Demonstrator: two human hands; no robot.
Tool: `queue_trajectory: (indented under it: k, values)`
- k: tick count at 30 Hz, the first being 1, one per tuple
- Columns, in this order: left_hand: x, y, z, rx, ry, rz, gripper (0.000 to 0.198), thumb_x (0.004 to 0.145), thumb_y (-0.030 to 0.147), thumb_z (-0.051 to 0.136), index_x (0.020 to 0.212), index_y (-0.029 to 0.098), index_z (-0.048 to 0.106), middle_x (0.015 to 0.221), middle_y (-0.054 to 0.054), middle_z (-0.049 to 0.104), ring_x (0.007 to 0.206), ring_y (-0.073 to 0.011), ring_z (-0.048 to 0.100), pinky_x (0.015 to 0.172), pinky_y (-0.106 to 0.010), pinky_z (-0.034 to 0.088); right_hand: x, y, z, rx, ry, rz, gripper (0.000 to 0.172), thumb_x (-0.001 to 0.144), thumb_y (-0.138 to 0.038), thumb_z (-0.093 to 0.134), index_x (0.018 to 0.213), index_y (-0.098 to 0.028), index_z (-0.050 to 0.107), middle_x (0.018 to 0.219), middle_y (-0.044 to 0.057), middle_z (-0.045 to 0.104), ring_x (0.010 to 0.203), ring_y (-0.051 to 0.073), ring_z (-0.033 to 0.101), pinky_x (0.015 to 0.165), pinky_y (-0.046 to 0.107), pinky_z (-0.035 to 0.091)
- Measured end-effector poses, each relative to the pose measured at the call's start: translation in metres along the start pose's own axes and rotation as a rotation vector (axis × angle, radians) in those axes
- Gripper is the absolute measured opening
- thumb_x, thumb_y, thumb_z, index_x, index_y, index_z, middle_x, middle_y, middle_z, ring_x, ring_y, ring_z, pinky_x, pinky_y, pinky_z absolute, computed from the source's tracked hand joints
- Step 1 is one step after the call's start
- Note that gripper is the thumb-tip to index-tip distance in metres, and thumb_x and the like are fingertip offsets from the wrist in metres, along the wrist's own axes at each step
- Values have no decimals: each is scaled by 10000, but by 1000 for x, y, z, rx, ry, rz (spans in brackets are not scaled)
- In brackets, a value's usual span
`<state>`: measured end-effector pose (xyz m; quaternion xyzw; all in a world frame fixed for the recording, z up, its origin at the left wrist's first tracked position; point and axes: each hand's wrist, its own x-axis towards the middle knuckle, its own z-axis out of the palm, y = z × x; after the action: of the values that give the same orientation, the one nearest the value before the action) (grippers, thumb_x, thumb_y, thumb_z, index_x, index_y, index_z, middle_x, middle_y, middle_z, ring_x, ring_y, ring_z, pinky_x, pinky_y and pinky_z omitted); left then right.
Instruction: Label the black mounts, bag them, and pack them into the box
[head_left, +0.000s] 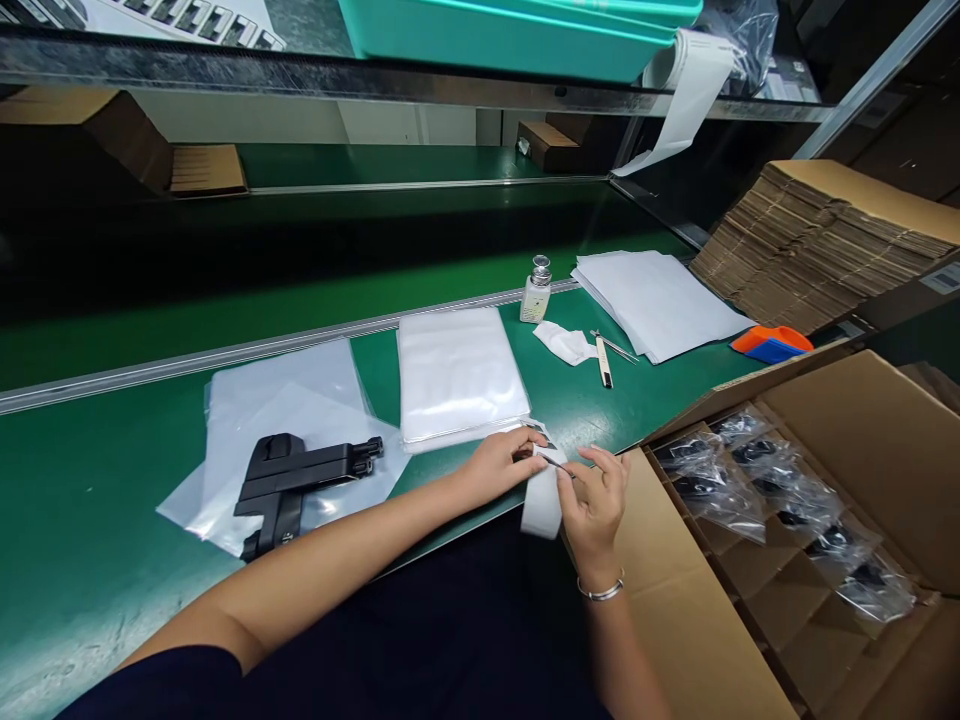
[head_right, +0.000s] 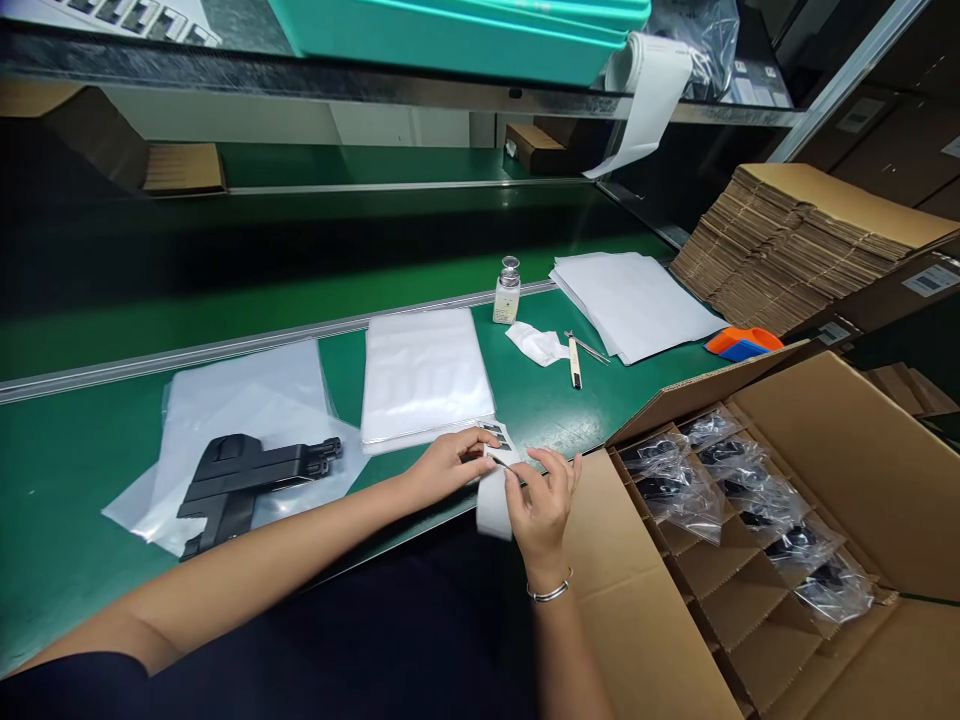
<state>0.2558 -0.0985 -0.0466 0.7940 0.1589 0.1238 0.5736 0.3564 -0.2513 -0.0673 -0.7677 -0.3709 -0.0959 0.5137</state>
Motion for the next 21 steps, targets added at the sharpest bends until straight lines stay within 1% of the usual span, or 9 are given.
queue_trajectory:
  k: [2, 4, 6, 10, 12, 14, 17, 19, 21]
  values:
    - [-2, -3, -5, 68, -45, 93, 331, 864, 357, 562, 1156, 206, 594, 1148, -74, 670, 1041, -239, 624, 941, -355, 471, 2, 0, -2, 159, 37, 115, 173, 874, -360, 564, 987, -248, 633, 1139, 88, 611, 1130, 266, 563, 1071, 551, 345]
    - [-4, -5, -9, 146, -102, 164, 359, 900, 361, 525, 1225, 217, 570, 1272, -92, 630, 1164, -261, 586, 1023, -385, 433, 6, -1, 3, 405, -61, 289, 403, 869, -395, 556, 1246, -263, 499, 1268, 123, 572, 1112, 255, 587, 952, 472, 473]
    - [-7, -4, -11, 228, -158, 173, 402, 910, 342, 511, 1292, 219, 533, 1286, -106, 628, 1177, -280, 591, 1020, -412, 442, 14, -2, 13, 563, -187, 393, 601, 824, -406, 608, 1356, -278, 361, 1324, 144, 541, 1002, 222, 632, 850, 402, 525]
    - [-22, 3, -23, 324, -102, 36, 685, 899, 315, 515, 1512, 209, 228, 1372, -130, 571, 1211, -308, 580, 995, -450, 464, 48, 12, 41, 451, -116, 397, 677, 788, -382, 631, 1368, -265, 302, 1361, 153, 489, 846, 157, 632, 790, 343, 526]
    - [-40, 3, -45, 363, -22, -39, 671, 902, 334, 500, 1512, 227, 243, 1370, -103, 579, 1214, -301, 580, 1002, -442, 462, 72, 26, 50, 272, -140, 370, 685, 788, -374, 610, 1383, -231, 302, 1402, 179, 443, 853, 167, 633, 814, 359, 516]
    - [-66, -4, -82, 444, 76, -114, 530, 912, 389, 464, 1419, 239, 436, 1331, -81, 613, 1198, -299, 589, 1011, -437, 457, 94, 40, 55, 43, -219, 314, 686, 766, -357, 607, 1372, -160, 354, 1436, 230, 387, 1002, 237, 619, 905, 419, 479]
    - [-117, -31, -146, 606, 338, -244, 503, 923, 455, 363, 1311, 202, 559, 1347, -95, 596, 1252, -305, 539, 1073, -460, 403, 108, 43, 58, -246, -192, 163, 573, 747, -363, 608, 1243, -93, 510, 1455, 269, 358, 1329, 364, 396, 1084, 544, 290]
    - [-152, -53, -179, 661, 443, -295, 528, 908, 453, 346, 1292, 166, 568, 1384, -114, 558, 1323, -308, 465, 1130, -474, 332, 102, 28, 63, -211, -101, 71, 415, 783, -401, 587, 1087, -118, 598, 1430, 238, 421, 1387, 366, 319, 1122, 559, 217]
    - [-180, -71, -193, 616, 460, -323, 531, 904, 436, 339, 1300, 151, 549, 1433, -123, 501, 1367, -288, 410, 1159, -463, 293, 85, 0, 75, 36, -122, 77, 299, 844, -428, 543, 942, -158, 628, 1366, 184, 517, 1353, 329, 395, 1116, 527, 263]
